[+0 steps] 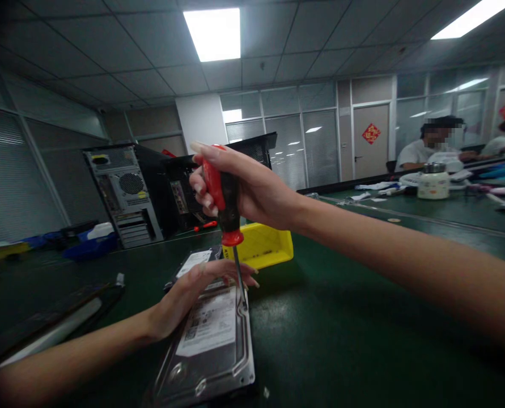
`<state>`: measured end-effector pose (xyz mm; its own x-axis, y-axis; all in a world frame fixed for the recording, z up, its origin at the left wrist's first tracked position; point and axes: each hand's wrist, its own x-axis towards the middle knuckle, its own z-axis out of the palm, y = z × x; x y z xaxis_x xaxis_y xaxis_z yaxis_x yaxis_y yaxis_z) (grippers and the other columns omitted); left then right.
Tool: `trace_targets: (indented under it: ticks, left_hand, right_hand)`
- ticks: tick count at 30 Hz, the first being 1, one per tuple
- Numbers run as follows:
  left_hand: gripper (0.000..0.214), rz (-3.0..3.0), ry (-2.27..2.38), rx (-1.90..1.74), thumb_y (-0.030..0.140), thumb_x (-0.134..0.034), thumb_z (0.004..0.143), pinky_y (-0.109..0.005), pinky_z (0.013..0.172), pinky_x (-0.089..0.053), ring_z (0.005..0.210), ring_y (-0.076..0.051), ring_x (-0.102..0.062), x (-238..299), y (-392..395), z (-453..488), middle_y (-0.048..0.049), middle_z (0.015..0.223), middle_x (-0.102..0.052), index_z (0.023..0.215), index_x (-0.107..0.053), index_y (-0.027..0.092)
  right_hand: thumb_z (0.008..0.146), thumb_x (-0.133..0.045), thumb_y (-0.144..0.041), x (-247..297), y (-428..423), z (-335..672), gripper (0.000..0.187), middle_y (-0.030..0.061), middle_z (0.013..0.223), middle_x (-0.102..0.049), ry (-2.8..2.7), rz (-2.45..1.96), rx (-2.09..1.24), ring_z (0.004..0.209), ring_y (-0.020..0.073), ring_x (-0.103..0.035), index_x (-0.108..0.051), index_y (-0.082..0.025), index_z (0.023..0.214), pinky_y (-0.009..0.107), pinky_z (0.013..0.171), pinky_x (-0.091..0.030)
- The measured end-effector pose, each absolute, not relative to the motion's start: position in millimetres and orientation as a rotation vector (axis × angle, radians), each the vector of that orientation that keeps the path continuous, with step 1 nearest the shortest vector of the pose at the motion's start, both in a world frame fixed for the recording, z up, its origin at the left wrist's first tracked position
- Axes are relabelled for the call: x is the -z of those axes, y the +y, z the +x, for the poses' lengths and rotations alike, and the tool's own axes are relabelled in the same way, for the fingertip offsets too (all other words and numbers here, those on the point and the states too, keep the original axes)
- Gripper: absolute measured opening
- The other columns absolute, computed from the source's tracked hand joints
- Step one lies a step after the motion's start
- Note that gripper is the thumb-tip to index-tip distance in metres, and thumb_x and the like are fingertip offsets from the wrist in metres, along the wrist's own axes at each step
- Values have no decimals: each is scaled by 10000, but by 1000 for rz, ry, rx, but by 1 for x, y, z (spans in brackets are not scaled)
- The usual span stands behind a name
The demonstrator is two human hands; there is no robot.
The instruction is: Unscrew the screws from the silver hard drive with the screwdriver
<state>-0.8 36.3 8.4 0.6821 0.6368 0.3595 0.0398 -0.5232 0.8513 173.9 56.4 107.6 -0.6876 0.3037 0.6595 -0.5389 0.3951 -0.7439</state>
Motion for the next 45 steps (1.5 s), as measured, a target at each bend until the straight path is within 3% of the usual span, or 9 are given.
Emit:
trace_targets:
  ticks: [5,9,12,14,17,21,25,34,45]
  left_hand:
    - [655,1982,576,-876,566,-158,951,-387,900,-373,1025,-248,-551,-7,41,-1,-110,1135,-650,1197,-575,124]
    - [594,2161,749,-806,549,-202,962,-350,872,-398,983,-217,-566,-34,36,-9,-88,1119,-640,1161,-583,139]
    - [448,2436,1126,-261,546,-423,908,-287,713,-423,823,-196,-578,-68,24,-27,-45,909,-656,925,-663,168]
    - [389,2524,1409,142,545,-539,843,-280,661,-405,796,-213,-595,-86,16,-42,-42,844,-667,859,-699,191]
    - [274,2456,1570,405,461,-661,775,-262,613,-406,779,-223,-619,-92,13,-62,-46,805,-687,817,-715,196]
    - [174,2192,1286,414,329,-739,731,-234,643,-445,714,-174,-632,-71,29,-71,-22,742,-696,789,-704,169]
    - [43,1900,1005,263,168,-715,744,-216,673,-471,667,-127,-616,-53,42,-70,-5,681,-674,767,-693,140]
    - [25,1687,929,103,124,-713,753,-156,646,-499,627,-81,-637,-36,43,-78,20,657,-696,774,-712,137]
    - [80,1587,924,-25,156,-765,704,-141,601,-508,597,-70,-650,-22,40,-73,12,666,-728,775,-735,134]
  right_hand:
    - [906,-297,-323,-109,57,173,169,-37,707,-460,-1910,172,-1356,573,-6,-479,-340,-160,926,132,556,-414]
    - [878,-369,-373,-110,57,174,219,-31,704,-468,-1910,162,-1344,566,10,-495,-350,-159,918,153,558,-430]
    - [865,-393,-374,-109,57,176,233,-24,707,-475,-1934,117,-1314,579,18,-510,-371,-153,934,162,570,-445]
    - [858,-401,-355,-109,59,176,219,-23,723,-485,-1976,81,-1306,601,19,-525,-387,-154,944,166,588,-459]
    - [842,-434,-357,-109,63,177,234,-19,736,-493,-2047,27,-1269,629,25,-548,-415,-144,937,179,622,-491]
    - [839,-460,-430,-115,65,184,339,18,784,-545,-2203,-226,-821,648,20,-571,-495,-96,883,136,584,-494]
    - [837,-429,-518,-125,62,192,450,-5,644,-519,-2291,-394,-467,421,-24,-441,-535,-80,857,88,361,-326]
    - [825,-423,-554,-130,63,187,457,-14,622,-534,-2075,-349,-613,354,15,-448,-474,-102,868,142,324,-314]
    - [842,-439,-479,-113,64,174,372,17,654,-573,-2007,-427,-774,456,45,-527,-471,-114,901,155,362,-394]
